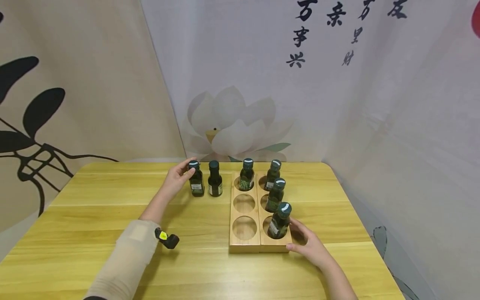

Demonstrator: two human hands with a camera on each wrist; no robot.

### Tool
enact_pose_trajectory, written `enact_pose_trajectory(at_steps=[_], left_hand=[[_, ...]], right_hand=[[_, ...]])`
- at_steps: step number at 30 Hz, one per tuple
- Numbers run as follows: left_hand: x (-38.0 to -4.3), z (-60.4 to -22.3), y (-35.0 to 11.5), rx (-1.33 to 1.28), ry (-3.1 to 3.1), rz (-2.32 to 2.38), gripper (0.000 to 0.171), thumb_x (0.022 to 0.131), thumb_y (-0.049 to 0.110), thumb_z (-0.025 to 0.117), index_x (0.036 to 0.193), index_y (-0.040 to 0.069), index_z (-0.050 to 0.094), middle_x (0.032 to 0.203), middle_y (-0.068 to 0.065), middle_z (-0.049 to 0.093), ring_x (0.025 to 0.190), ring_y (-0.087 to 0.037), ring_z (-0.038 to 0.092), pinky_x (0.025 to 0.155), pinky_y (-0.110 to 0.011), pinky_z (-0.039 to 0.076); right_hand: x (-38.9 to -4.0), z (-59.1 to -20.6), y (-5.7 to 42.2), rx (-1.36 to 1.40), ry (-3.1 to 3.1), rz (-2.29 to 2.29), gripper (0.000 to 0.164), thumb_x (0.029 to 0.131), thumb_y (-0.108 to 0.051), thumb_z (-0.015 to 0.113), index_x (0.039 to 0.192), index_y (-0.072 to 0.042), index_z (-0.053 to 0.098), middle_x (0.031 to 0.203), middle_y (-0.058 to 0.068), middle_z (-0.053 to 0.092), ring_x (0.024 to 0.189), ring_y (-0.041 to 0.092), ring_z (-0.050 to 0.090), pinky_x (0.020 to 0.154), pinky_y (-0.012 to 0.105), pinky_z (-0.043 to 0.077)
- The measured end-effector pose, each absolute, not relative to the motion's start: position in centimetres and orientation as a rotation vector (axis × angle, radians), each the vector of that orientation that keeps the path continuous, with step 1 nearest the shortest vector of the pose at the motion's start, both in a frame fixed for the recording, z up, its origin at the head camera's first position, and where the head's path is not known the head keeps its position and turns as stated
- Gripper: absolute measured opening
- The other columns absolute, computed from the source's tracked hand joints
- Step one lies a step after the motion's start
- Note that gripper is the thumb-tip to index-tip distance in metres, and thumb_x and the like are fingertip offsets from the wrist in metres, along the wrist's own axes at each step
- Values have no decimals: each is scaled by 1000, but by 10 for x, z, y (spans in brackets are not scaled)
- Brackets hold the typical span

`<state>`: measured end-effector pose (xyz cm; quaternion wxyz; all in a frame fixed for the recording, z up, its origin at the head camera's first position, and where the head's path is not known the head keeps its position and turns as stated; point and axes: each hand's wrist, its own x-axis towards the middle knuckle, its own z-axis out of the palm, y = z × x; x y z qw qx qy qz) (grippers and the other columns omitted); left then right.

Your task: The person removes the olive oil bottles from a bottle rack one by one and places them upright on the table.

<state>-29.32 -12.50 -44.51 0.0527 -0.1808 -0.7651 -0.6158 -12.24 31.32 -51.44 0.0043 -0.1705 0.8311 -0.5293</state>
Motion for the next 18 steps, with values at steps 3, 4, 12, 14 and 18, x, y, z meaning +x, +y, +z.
enact_pose_trajectory(at_steps=[3, 4, 12, 14, 18], left_hand=[[-293, -444, -127, -529, -2375, -1853, 48, 97, 17, 58, 142, 5, 46, 112, -18, 59, 105, -26, 54, 83, -32, 46], [-293, -443, -128, -524, -2393, -1835, 49, 97, 19, 58, 143, 7, 45, 117, -18, 58, 108, -27, 53, 87, -36, 45], [-287, -418, -131, -579, -2322, -1773, 49, 97, 16, 58, 144, 8, 44, 136, -11, 53, 127, -30, 42, 107, -47, 28], [-284, -409, -130, -600, -2288, -1766, 49, 97, 15, 58, 143, 7, 44, 136, -11, 53, 127, -29, 42, 108, -47, 27], [-278, -392, -124, -655, -2222, -1778, 50, 96, 11, 59, 143, 4, 43, 136, -14, 52, 127, -31, 42, 108, -49, 25]], right_hand=[[-122, -514, 313, -525, 2604, -1656, 75, 79, 0, 75, 142, 9, 36, 127, 28, 53, 117, 10, 49, 96, 13, 31], [-123, -514, 313, -522, 2603, -1655, 75, 79, 0, 75, 142, 9, 36, 127, 28, 53, 118, 10, 49, 96, 13, 31], [-123, -513, 312, -539, 2596, -1650, 74, 81, 0, 74, 143, 6, 35, 129, 27, 52, 118, 7, 48, 96, 15, 33], [-122, -512, 312, -550, 2596, -1652, 74, 80, 1, 74, 143, 6, 35, 129, 27, 52, 117, 4, 48, 95, 15, 33], [-122, -513, 312, -556, 2603, -1645, 73, 80, 1, 74, 143, 6, 36, 128, 26, 53, 117, 5, 48, 95, 15, 33]])
